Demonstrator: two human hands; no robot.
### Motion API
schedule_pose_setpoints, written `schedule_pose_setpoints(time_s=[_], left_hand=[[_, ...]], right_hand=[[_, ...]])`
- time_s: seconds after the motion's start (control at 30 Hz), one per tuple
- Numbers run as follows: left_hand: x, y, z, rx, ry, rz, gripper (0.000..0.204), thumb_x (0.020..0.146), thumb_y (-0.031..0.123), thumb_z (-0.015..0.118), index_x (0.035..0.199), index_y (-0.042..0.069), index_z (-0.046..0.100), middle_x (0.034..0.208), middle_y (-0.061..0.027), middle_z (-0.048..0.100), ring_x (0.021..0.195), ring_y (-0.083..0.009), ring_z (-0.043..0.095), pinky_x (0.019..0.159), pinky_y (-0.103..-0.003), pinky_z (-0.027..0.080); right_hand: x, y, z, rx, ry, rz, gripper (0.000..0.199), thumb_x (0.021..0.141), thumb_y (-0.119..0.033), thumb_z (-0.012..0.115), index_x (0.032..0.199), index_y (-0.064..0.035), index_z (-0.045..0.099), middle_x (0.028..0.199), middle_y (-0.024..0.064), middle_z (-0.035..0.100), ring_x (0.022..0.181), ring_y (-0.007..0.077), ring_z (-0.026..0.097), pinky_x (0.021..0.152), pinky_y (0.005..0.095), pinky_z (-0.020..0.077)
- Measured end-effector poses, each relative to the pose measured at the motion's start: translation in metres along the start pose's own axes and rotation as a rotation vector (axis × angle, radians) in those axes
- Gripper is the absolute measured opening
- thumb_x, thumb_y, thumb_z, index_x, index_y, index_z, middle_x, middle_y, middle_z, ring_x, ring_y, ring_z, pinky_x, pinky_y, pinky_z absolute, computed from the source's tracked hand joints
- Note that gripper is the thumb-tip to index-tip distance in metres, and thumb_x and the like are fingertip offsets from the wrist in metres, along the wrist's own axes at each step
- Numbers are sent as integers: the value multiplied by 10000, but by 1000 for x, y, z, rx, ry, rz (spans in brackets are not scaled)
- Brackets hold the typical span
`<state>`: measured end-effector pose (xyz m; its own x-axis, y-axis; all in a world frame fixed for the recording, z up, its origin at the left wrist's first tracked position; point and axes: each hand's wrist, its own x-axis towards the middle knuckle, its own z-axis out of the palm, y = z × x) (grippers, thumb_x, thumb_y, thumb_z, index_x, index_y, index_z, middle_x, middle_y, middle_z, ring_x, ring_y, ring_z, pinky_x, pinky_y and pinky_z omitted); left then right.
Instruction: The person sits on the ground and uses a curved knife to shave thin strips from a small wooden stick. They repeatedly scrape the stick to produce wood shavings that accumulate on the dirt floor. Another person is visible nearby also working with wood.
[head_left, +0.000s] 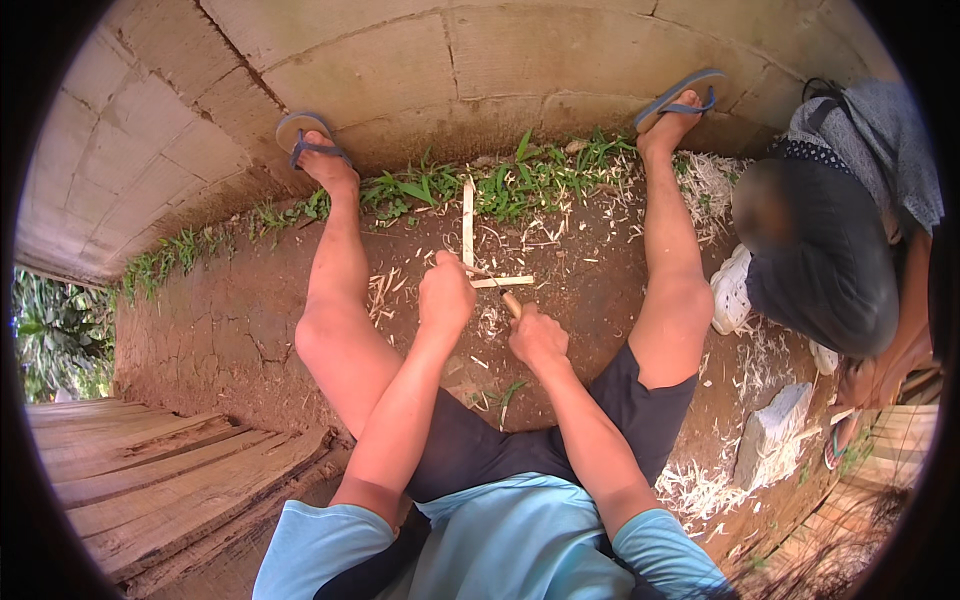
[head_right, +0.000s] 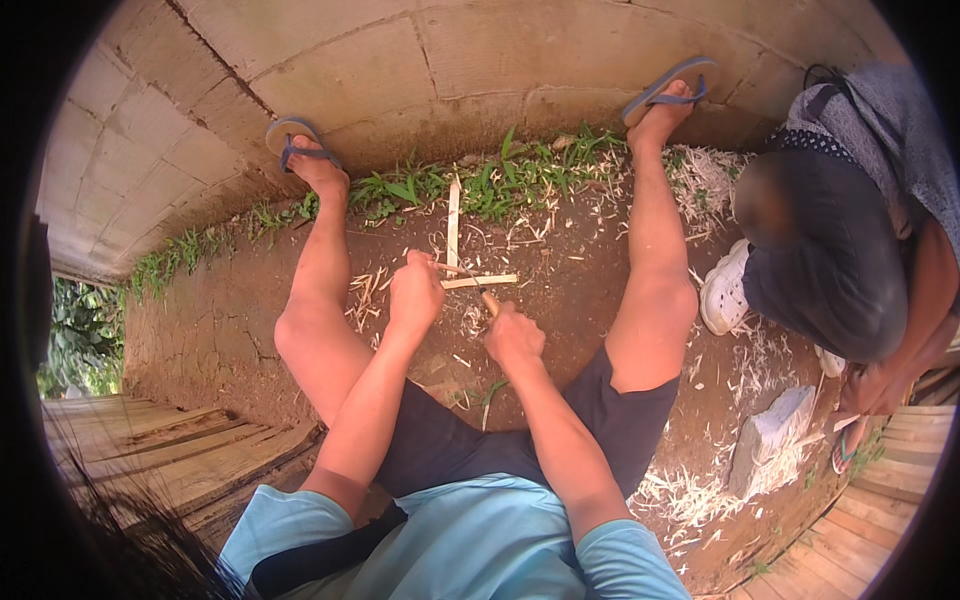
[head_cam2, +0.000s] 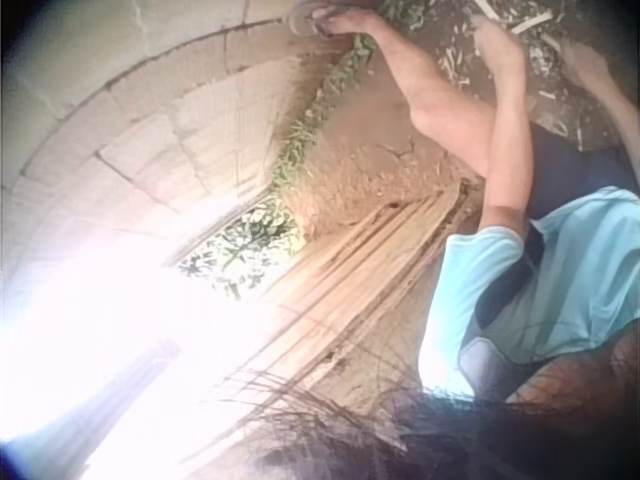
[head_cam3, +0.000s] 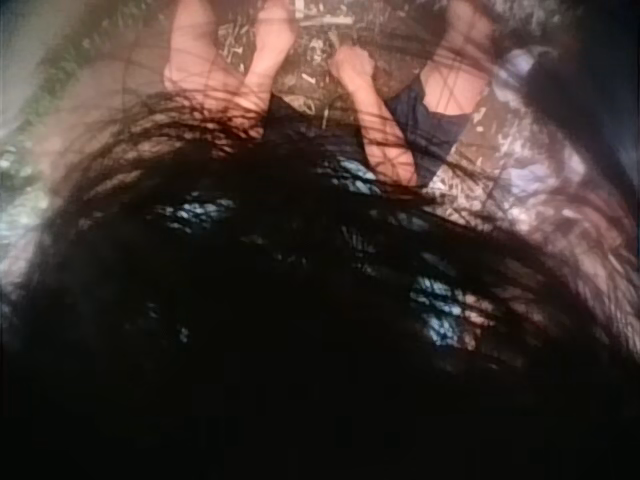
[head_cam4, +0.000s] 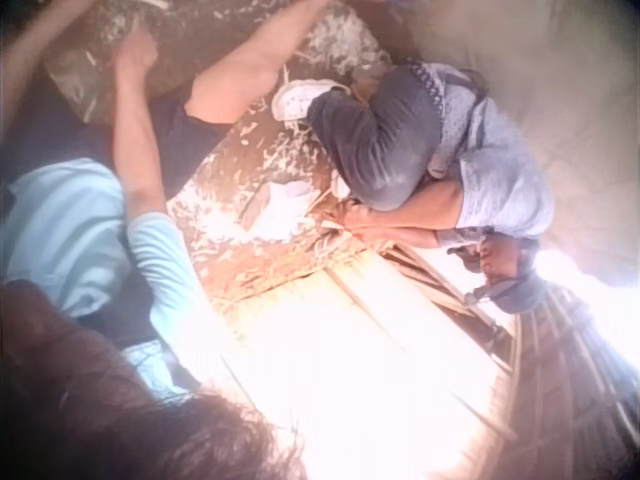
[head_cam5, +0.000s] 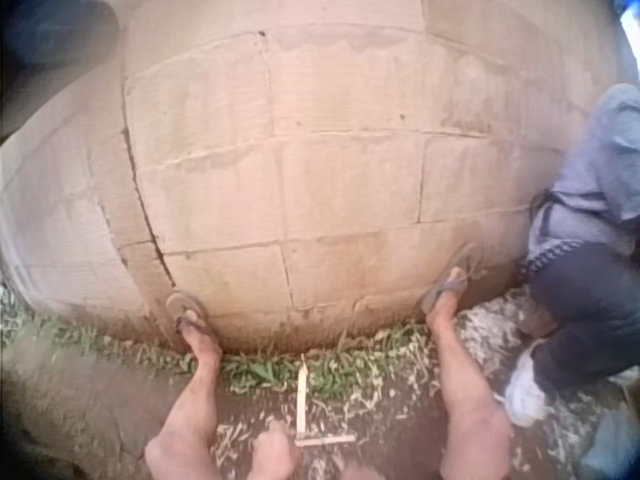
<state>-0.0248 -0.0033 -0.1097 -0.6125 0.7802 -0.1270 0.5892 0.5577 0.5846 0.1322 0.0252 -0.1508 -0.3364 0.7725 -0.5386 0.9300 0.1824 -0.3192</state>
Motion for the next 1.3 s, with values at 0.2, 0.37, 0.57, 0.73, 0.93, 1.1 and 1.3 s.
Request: schedule_pose_setpoints(time_s=[0.2,0.37,0.57,0.73,0.93,1.1,1.3], left_hand=[[-1,5,-1,-5,30,17,143,856,32,530,976,-43,511,836,-301,647,848,-460,642,768,-516,505],[-4,-2,3,-46,76,29,130,892,70,524,951,-45,520,824,-302,644,834,-470,637,753,-520,497],[-4,1,-1,-55,103,27,183,931,131,516,930,-52,529,784,-302,638,810,-483,630,746,-535,486],[-4,-2,0,-43,122,17,199,934,146,518,921,-52,535,766,-301,636,796,-485,631,740,-537,487],[-5,3,-2,-23,94,20,207,938,147,510,927,-59,535,775,-309,636,804,-485,632,750,-544,485],[-6,5,-5,-2,72,13,218,947,148,496,935,-66,531,794,-314,639,810,-483,634,750,-545,485],[-6,3,-4,7,77,-9,226,947,162,505,939,-62,533,798,-309,642,813,-482,634,748,-546,485]], right_hand=[[-35,-32,-26,460,554,-384,330,944,-308,535,1126,-45,452,902,240,655,842,439,646,723,537,503],[-12,-3,14,6,-30,-14,384,905,-259,559,1194,-23,470,921,252,671,892,405,667,774,506,517],[-13,-12,9,63,-28,-19,390,890,-296,575,1140,-1,523,961,256,671,903,413,662,807,513,505],[-33,-30,-17,252,243,-254,352,934,-308,525,1159,-40,481,888,244,663,830,434,653,751,532,508],[-17,-13,-4,177,182,-175,321,936,-294,525,1159,-69,479,903,226,665,854,421,651,756,518,505],[-5,6,-3,11,-40,-16,325,911,-284,553,1133,-50,510,961,205,679,958,372,652,847,483,488],[-18,-17,-29,192,147,-189,296,927,-270,557,1110,-45,502,931,231,659,861,418,646,732,498,501]])
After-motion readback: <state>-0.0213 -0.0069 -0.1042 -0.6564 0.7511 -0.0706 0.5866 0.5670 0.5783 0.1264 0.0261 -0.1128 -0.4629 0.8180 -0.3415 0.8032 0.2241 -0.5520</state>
